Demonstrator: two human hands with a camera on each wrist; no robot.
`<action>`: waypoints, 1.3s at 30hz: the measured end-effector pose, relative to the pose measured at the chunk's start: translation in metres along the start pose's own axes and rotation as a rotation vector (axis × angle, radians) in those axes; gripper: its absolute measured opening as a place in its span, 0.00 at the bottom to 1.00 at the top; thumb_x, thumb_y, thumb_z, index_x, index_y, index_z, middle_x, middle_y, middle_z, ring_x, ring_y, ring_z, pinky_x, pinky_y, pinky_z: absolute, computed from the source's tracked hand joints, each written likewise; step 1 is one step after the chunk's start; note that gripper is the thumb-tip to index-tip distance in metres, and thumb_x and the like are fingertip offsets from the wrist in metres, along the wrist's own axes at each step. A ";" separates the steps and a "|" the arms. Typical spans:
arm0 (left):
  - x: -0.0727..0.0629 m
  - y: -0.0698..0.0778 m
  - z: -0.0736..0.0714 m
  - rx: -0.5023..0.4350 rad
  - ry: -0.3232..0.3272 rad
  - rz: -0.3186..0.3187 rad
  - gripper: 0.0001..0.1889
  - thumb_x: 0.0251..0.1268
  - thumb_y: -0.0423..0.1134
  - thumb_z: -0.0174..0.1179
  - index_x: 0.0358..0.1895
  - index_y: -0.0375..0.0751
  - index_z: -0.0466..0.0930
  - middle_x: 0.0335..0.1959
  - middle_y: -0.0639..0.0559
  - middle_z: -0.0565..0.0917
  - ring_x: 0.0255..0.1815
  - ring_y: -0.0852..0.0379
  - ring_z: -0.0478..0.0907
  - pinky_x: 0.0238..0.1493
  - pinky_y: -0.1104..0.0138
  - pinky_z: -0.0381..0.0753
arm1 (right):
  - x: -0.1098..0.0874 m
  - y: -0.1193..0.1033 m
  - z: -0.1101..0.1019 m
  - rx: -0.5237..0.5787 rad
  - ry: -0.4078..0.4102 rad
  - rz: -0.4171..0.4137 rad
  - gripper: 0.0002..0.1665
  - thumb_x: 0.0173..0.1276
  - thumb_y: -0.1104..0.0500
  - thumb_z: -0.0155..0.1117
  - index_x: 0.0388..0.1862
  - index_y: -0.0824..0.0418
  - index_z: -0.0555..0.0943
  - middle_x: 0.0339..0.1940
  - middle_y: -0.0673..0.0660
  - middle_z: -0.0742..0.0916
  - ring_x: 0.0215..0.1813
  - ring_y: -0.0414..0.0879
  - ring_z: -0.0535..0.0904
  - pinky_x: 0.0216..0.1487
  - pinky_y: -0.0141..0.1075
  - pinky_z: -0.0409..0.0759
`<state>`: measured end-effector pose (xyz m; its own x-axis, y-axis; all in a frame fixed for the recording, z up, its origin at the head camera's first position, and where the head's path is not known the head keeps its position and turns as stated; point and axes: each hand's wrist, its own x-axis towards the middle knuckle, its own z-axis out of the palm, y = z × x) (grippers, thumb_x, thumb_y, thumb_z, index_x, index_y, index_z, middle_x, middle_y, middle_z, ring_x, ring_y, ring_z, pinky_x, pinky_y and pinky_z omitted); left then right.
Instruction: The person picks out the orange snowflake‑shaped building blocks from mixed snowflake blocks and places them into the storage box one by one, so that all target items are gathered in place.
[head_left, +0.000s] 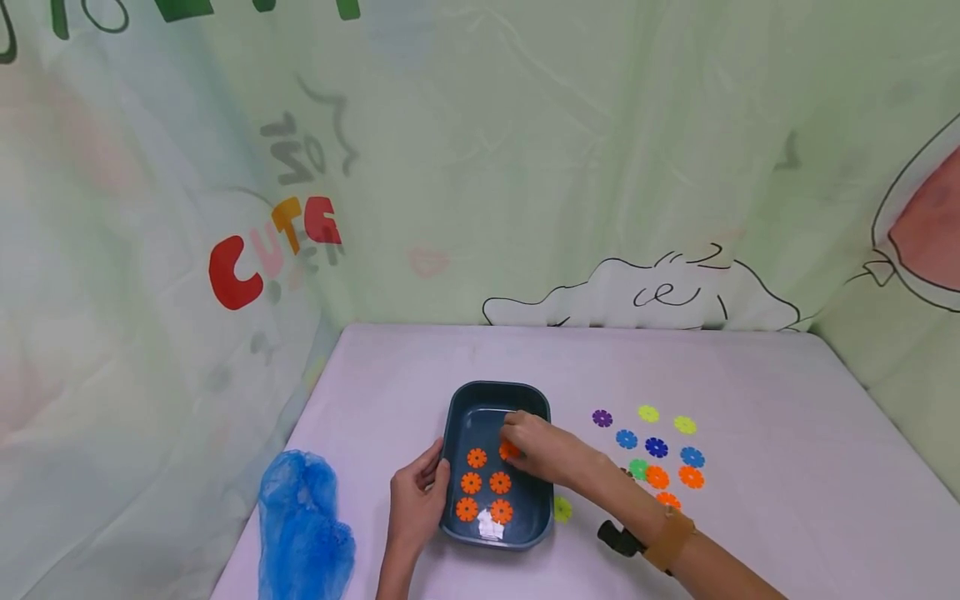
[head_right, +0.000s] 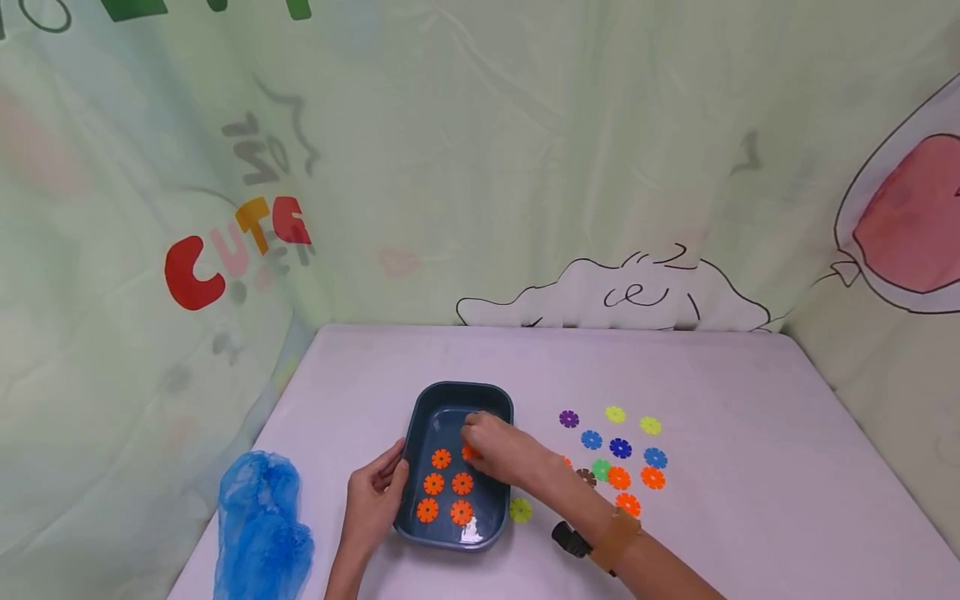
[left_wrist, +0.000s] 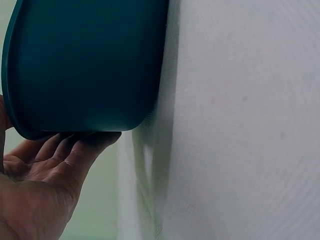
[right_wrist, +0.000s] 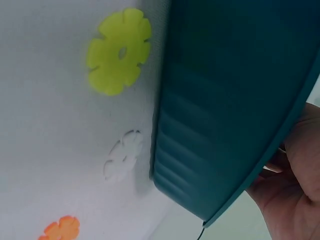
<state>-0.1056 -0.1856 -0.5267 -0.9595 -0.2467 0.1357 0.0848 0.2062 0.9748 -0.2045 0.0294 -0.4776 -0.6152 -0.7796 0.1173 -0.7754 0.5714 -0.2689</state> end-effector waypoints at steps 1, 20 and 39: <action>0.000 0.000 0.000 -0.002 -0.001 0.002 0.22 0.80 0.29 0.61 0.72 0.29 0.78 0.69 0.34 0.82 0.61 0.41 0.88 0.57 0.64 0.88 | 0.000 0.000 0.001 0.000 -0.001 -0.004 0.12 0.66 0.64 0.82 0.45 0.66 0.90 0.40 0.56 0.87 0.41 0.46 0.80 0.46 0.33 0.90; 0.000 -0.001 0.000 0.009 0.003 0.007 0.21 0.80 0.29 0.61 0.72 0.30 0.79 0.68 0.34 0.83 0.60 0.40 0.88 0.57 0.64 0.88 | 0.006 -0.001 0.012 0.004 -0.023 -0.032 0.11 0.66 0.63 0.82 0.42 0.67 0.90 0.34 0.54 0.84 0.36 0.42 0.76 0.39 0.27 0.86; 0.000 -0.001 0.000 0.009 0.006 -0.001 0.21 0.80 0.29 0.61 0.72 0.30 0.79 0.68 0.34 0.83 0.60 0.41 0.88 0.57 0.65 0.89 | 0.011 0.001 0.018 0.007 -0.027 -0.056 0.08 0.66 0.65 0.81 0.41 0.67 0.90 0.29 0.52 0.82 0.32 0.39 0.76 0.36 0.25 0.85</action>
<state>-0.1060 -0.1865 -0.5279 -0.9580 -0.2523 0.1362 0.0818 0.2148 0.9732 -0.2096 0.0166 -0.4933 -0.5670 -0.8168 0.1066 -0.8073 0.5252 -0.2692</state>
